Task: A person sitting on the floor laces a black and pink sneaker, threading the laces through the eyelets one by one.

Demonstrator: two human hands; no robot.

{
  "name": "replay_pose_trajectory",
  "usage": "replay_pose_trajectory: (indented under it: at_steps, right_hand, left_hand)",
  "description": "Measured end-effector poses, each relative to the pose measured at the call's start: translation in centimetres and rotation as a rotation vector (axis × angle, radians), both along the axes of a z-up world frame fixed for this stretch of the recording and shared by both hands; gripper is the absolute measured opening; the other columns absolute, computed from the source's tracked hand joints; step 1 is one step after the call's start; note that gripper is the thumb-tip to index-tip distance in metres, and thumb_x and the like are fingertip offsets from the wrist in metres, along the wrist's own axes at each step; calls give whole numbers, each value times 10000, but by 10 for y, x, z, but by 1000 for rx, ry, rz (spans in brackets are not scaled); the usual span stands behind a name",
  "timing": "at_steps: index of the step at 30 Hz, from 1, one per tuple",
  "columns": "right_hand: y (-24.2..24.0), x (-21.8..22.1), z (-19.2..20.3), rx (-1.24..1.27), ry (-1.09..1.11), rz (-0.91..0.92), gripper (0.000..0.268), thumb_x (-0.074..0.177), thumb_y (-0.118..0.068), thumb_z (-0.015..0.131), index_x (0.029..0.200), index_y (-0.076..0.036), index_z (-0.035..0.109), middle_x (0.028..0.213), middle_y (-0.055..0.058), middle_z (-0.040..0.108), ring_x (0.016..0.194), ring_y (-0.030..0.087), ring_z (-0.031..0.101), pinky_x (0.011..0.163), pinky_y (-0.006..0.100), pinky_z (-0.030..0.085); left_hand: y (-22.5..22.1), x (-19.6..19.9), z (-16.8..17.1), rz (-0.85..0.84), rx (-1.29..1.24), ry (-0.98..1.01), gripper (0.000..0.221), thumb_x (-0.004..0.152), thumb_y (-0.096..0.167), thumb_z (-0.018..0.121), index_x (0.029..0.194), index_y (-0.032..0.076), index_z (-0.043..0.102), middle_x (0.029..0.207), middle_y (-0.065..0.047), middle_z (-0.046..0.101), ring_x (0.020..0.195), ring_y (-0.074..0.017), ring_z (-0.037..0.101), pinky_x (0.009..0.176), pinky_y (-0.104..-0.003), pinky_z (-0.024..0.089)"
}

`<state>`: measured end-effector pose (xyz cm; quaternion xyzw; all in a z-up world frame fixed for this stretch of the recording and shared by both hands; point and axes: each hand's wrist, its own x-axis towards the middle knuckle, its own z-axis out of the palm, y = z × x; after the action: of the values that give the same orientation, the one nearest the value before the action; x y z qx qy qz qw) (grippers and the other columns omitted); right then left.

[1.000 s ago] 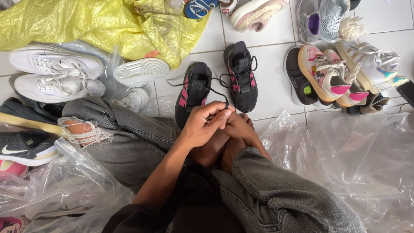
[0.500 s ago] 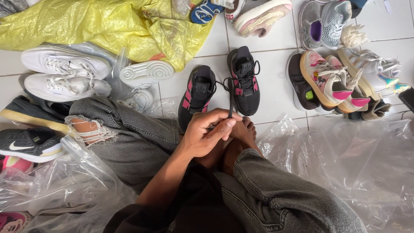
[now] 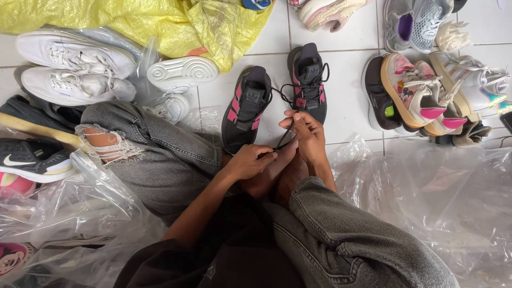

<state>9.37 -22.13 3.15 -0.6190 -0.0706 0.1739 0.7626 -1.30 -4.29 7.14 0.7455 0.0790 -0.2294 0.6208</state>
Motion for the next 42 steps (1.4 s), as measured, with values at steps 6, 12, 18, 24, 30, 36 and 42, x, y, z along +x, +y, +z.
replay_pose_trajectory:
  at_steps: [6,12,18,24,30,36,42]
  right_hand:
    - [2,-2,21,-137,-164,78,219,1071,-103,571,1125,53,713,686,138,674,729,99,585,800,302,550]
    - [6,-14,46,-341,-344,299,193,991,-84,693,1160,-24,762,645,92,708,623,102,627,656,279,554]
    - [2,-13,31,-540,-522,405,132,938,-39,736,1034,-95,806,666,114,721,605,233,680,614,380,551]
    - [3,-8,42,-667,-549,416,153,930,-25,710,1059,-26,791,785,228,746,723,390,728,645,467,564]
    - [-17,-2,5,-896,-550,438,162,919,-90,714,1055,-80,803,986,188,764,955,391,718,840,494,588]
    - [12,-17,64,-530,-418,383,279,1030,-116,604,1288,-63,698,1210,160,719,1179,368,661,980,518,521]
    - [19,-21,26,-569,-252,362,134,985,-156,720,1094,-130,794,935,70,791,948,191,739,891,375,555]
  left_hand:
    - [5,3,-22,107,-25,-32,305,1017,310,567,1193,139,748,711,-144,726,674,-207,660,643,-359,550]
    - [6,16,-3,401,-200,-267,251,1025,313,672,1204,161,758,846,-78,712,654,-99,549,598,-272,498]
    - [-5,18,-10,510,-272,-259,196,968,264,764,1121,143,792,714,-40,621,641,-70,517,588,-269,492]
    - [-3,15,-18,667,-257,-171,183,1017,273,682,996,129,794,611,-19,559,518,-76,529,524,-232,461]
    - [2,10,-22,659,-318,-162,223,1045,239,624,1037,81,781,635,-50,598,536,-94,569,530,-248,487]
    - [-7,10,-43,447,-183,-80,201,1009,230,644,962,79,767,743,-104,718,642,-132,585,580,-301,475]
    - [-12,7,-52,296,-55,-124,204,964,179,633,861,68,770,620,-135,655,562,-174,539,523,-329,455]
